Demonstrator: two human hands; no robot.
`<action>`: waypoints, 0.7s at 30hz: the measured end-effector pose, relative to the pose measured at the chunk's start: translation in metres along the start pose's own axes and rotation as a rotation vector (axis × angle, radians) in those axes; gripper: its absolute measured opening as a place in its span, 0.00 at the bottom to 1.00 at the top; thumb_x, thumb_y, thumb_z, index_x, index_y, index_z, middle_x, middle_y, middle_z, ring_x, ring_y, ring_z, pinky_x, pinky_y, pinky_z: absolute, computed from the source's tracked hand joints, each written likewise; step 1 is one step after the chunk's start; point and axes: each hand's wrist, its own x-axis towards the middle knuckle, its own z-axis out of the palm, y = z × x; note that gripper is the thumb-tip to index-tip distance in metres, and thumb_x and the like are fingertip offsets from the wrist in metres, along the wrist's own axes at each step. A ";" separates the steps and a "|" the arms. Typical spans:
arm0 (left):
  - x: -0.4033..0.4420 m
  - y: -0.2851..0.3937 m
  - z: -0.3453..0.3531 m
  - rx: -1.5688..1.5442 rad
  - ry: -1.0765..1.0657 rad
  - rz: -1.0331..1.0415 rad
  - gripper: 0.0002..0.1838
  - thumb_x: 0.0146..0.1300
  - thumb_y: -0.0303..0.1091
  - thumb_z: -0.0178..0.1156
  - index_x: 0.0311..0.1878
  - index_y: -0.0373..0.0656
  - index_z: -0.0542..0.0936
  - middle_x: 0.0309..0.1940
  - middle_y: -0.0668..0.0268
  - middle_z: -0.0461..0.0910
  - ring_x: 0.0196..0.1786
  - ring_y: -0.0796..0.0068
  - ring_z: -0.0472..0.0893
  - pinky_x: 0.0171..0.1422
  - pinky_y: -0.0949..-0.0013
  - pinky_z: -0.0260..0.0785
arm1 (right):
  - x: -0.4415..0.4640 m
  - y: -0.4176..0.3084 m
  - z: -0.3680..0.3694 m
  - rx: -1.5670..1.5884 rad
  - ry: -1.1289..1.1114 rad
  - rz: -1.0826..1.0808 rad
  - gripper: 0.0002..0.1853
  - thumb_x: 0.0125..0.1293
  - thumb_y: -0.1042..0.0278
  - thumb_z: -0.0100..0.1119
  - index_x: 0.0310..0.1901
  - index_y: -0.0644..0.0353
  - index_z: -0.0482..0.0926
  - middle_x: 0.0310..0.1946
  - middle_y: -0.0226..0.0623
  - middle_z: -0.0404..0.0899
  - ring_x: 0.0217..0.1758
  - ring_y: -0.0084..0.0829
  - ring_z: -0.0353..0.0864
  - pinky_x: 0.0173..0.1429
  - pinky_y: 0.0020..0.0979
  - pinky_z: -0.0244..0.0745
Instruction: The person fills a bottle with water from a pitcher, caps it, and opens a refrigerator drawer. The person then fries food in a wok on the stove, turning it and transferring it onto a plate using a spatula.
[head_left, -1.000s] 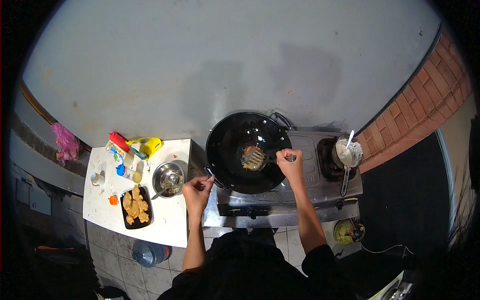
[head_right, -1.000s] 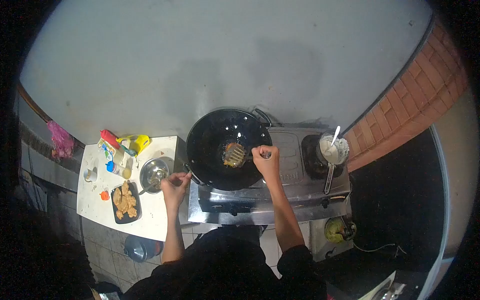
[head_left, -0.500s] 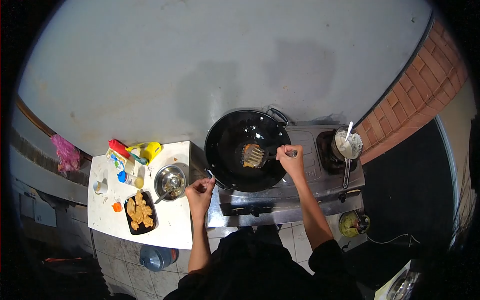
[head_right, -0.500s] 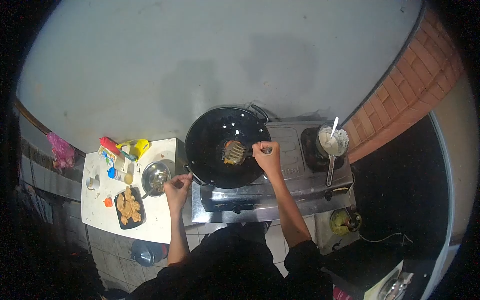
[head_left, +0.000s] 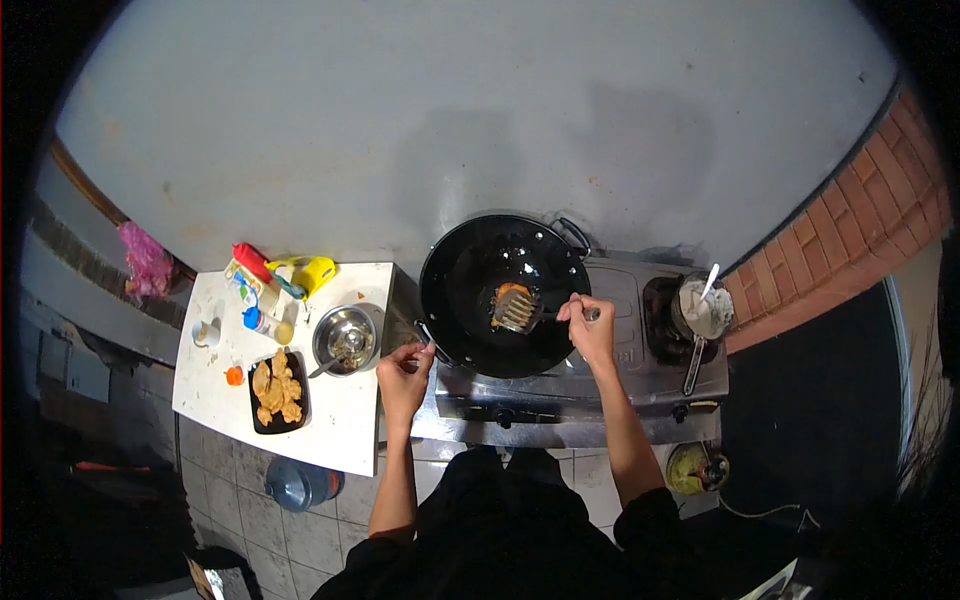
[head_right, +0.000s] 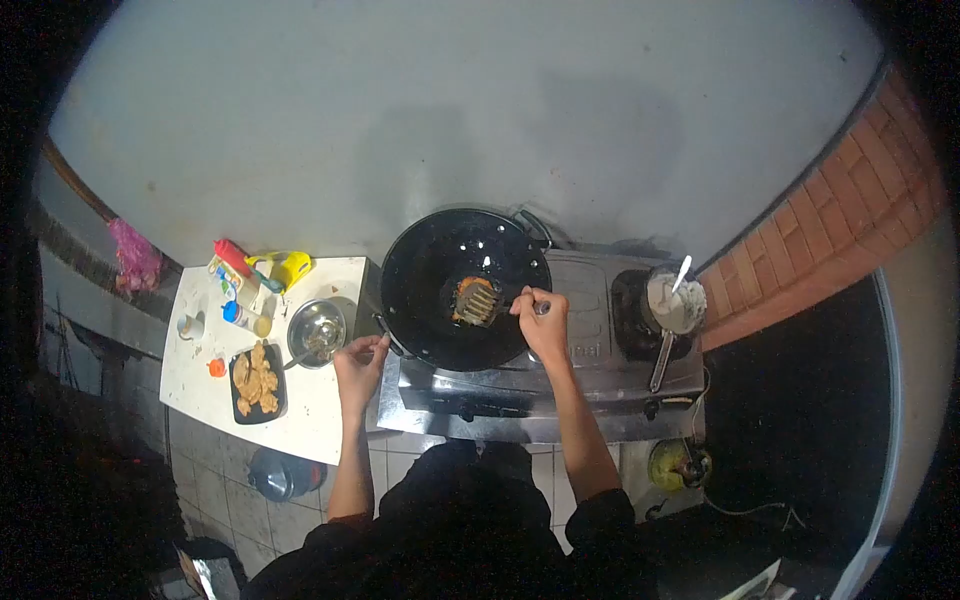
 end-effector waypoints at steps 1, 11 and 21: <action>-0.001 0.000 0.002 0.003 0.016 -0.006 0.14 0.59 0.35 0.67 0.34 0.29 0.82 0.20 0.66 0.79 0.21 0.84 0.73 0.25 0.77 0.64 | 0.003 0.006 0.001 0.005 -0.017 -0.002 0.17 0.64 0.76 0.51 0.17 0.70 0.76 0.16 0.35 0.77 0.17 0.20 0.72 0.24 0.27 0.66; -0.010 0.005 0.015 0.189 0.232 0.000 0.17 0.56 0.39 0.69 0.35 0.31 0.83 0.18 0.63 0.77 0.20 0.81 0.74 0.27 0.74 0.66 | 0.024 0.012 0.002 0.038 -0.070 -0.101 0.15 0.54 0.80 0.54 0.11 0.70 0.69 0.10 0.32 0.71 0.16 0.15 0.68 0.21 0.24 0.60; -0.016 0.018 0.029 0.173 0.352 0.030 0.17 0.59 0.38 0.67 0.35 0.28 0.82 0.17 0.62 0.77 0.20 0.81 0.72 0.26 0.74 0.65 | 0.042 0.013 0.000 -0.073 -0.100 -0.089 0.15 0.54 0.74 0.54 0.12 0.68 0.74 0.07 0.31 0.71 0.11 0.19 0.69 0.20 0.26 0.61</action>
